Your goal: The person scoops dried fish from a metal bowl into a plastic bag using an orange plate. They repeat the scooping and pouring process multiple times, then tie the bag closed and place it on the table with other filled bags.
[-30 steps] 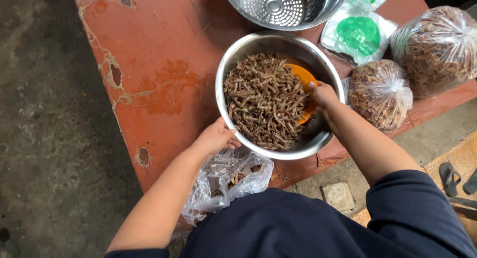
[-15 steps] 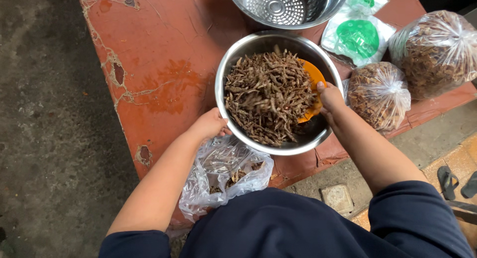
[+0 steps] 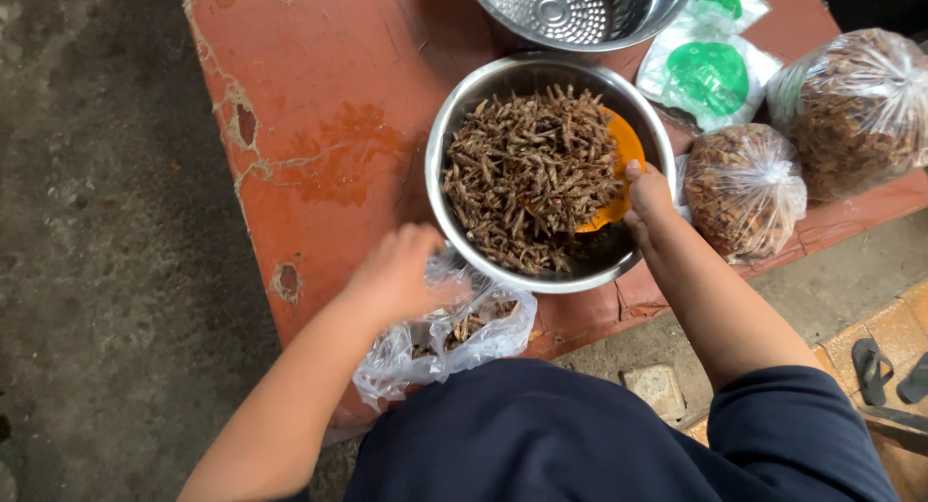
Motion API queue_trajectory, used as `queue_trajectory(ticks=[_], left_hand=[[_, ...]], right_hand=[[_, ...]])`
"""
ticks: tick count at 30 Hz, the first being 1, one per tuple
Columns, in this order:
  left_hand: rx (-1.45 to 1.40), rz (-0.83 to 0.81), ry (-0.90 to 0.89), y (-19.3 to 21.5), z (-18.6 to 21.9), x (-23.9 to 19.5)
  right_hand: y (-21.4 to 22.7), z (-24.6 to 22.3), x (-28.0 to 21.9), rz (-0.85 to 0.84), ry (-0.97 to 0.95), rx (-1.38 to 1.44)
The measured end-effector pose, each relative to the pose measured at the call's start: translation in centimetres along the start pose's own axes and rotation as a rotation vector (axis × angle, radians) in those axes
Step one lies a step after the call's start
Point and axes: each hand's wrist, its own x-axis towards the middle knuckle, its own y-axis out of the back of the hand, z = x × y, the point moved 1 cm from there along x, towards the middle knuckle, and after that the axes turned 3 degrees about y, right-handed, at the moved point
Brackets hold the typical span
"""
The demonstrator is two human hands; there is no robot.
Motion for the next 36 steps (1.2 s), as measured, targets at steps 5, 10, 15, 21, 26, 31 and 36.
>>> queue_trajectory(ticks=[5,10,15,21,26,31,36], left_hand=[[0.310,0.062,-0.023,-1.5,0.0,-9.5],[0.170,0.299,0.106,-3.7,-3.6,-10.8],[-0.300,0.551,0.044,-4.4,-5.7,-10.3],[-0.929,0.385,-0.178,-3.3,-4.5,-8.0],[-0.833,0.088,-0.214,-1.4,-2.6,-5.3],[-1.286,-0.136,-0.177,0.7,-1.4,-0.6],[-1.270,-0.048,-0.008,2.3,-2.1,5.2]], right_hand=[[0.8,0.0,-0.4,0.000,-0.007,0.037],[1.3,-0.6,0.6,0.040,0.040,-0.010],[0.7,-0.8,0.0,0.018,0.022,0.035],[-0.5,-0.8,-2.3,-0.022,-0.009,0.058],[-0.9,-1.2,-3.1,0.019,-0.024,-0.024],[-0.8,-1.7,-2.8,0.013,-0.006,0.027],[-2.3,-3.4,-4.4,-0.054,0.052,0.042]])
